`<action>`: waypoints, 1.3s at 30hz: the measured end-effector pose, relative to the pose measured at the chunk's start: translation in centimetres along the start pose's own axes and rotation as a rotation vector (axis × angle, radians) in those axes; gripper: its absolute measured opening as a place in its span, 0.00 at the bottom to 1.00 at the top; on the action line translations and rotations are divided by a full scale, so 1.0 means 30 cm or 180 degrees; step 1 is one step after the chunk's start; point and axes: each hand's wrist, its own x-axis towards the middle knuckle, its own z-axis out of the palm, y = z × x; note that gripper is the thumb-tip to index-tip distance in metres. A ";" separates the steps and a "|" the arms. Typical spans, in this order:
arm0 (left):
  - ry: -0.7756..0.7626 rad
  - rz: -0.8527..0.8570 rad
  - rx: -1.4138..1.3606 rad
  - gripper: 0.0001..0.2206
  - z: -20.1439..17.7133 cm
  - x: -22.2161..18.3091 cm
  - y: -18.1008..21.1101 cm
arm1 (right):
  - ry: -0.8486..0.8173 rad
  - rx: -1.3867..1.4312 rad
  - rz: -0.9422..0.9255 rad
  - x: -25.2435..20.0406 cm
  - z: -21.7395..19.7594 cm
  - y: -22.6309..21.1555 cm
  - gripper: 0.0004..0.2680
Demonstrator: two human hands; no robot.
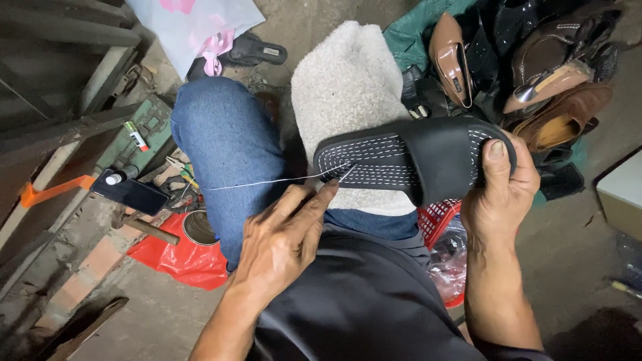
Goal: Stitching the sole of a black sandal to repair it in a workshop environment.
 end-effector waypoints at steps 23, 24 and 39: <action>-0.0961 -0.0303 0.0289 0.23 -0.054 0.078 -0.036 | -0.2562 -0.1060 -0.1375 -0.143 -0.217 0.453 0.15; -0.0980 -0.0211 0.0313 0.23 -0.056 0.087 -0.039 | -0.2496 0.0217 -0.0006 -0.165 -0.110 0.154 0.25; -0.0151 0.0331 -0.0496 0.07 -0.052 0.071 -0.115 | -0.3614 -0.1601 -0.1369 -0.217 0.093 -0.163 0.47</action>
